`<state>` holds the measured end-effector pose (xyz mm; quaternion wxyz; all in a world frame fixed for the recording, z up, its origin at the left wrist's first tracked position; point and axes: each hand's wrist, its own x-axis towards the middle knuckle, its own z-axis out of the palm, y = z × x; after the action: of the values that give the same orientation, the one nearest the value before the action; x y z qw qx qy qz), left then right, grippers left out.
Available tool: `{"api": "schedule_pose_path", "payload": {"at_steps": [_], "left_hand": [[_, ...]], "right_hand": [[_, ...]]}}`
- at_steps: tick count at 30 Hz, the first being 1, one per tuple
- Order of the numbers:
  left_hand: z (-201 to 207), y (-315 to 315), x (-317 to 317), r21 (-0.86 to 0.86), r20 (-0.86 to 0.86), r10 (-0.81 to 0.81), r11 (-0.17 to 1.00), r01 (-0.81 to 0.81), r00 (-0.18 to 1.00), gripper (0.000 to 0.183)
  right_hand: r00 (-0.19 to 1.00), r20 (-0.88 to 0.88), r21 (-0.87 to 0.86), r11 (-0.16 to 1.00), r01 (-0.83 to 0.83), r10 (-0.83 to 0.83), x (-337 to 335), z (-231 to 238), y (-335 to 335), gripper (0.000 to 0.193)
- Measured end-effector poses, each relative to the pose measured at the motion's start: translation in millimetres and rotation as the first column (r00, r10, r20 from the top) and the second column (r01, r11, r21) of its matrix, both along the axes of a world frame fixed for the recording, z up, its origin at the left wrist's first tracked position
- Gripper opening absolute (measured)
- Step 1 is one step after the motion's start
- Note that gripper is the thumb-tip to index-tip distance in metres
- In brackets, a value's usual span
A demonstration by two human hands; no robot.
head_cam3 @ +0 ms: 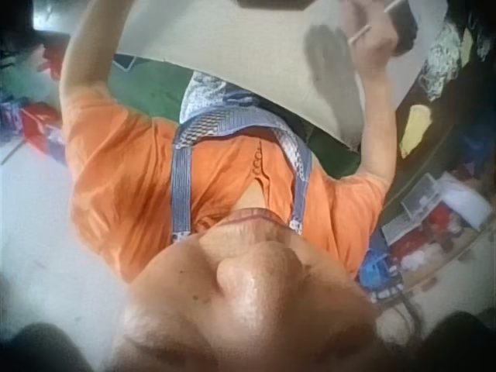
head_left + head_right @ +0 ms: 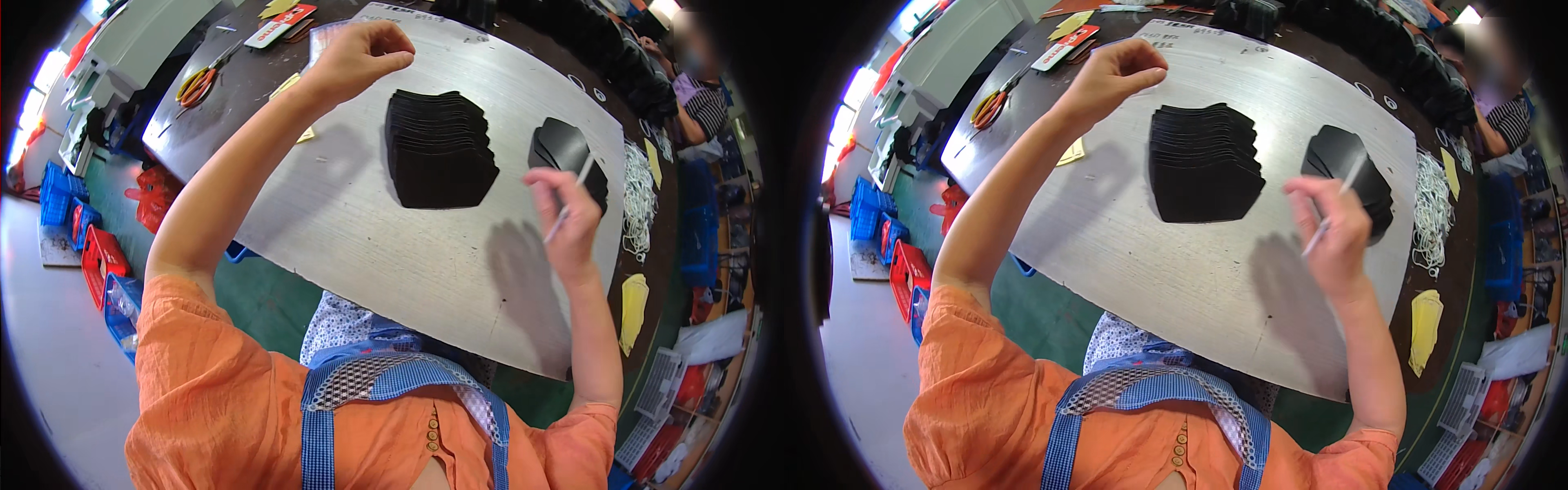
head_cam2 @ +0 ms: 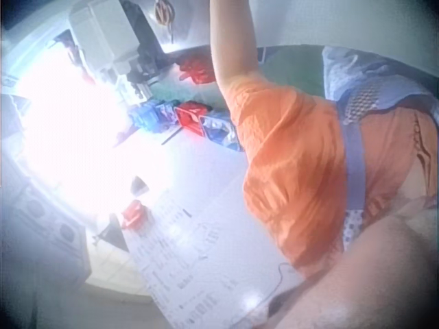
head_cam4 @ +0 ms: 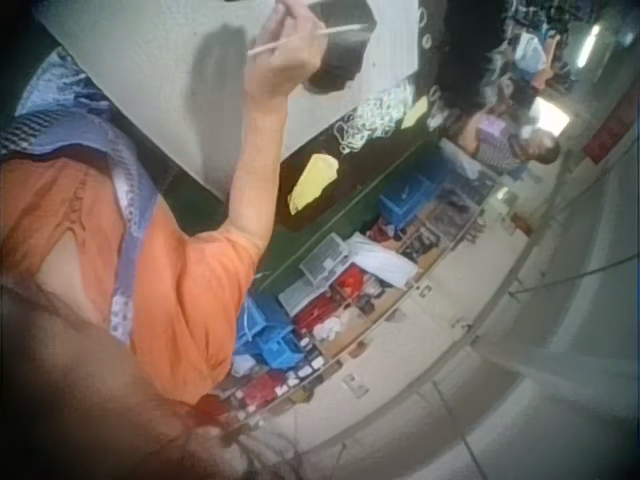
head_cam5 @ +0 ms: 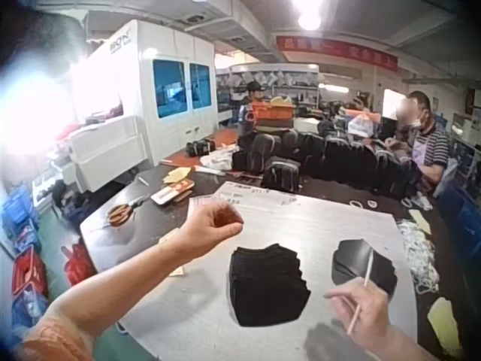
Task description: Marking and stacking shoe component pieces in a manufacturing setting.
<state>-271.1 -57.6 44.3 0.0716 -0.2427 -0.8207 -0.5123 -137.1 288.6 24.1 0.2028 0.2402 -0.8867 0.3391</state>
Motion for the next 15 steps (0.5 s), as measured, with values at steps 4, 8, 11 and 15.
{"api": "schedule_pose_path", "payload": {"at_steps": [4, 8, 11, 15], "left_hand": [[9, -53, 48, 0.041, 0.012, -0.004, 0.999, 0.004, 1.0, 0.014], [-6, -112, 82, -0.527, -0.114, 0.299, 0.79, -0.313, 0.947, 0.045], [-43, -130, 110, -0.645, -0.083, 0.204, 0.735, -0.209, 0.975, 0.074], [-43, -110, 181, -0.686, -0.096, 0.002, 0.724, -0.068, 0.995, 0.098]], "right_hand": [[0.938, -0.187, 0.209, 0.945, -0.252, 0.292, 5, -10, -52, 0.023], [0.962, -0.143, 0.235, 0.953, -0.194, 0.231, 2, -31, -75, 0.029], [0.983, -0.157, 0.261, 0.964, -0.051, 0.094, -3, -32, -95, 0.029], [0.989, -0.097, 0.194, 0.976, -0.095, 0.115, 0, -23, -99, 0.029]]}}
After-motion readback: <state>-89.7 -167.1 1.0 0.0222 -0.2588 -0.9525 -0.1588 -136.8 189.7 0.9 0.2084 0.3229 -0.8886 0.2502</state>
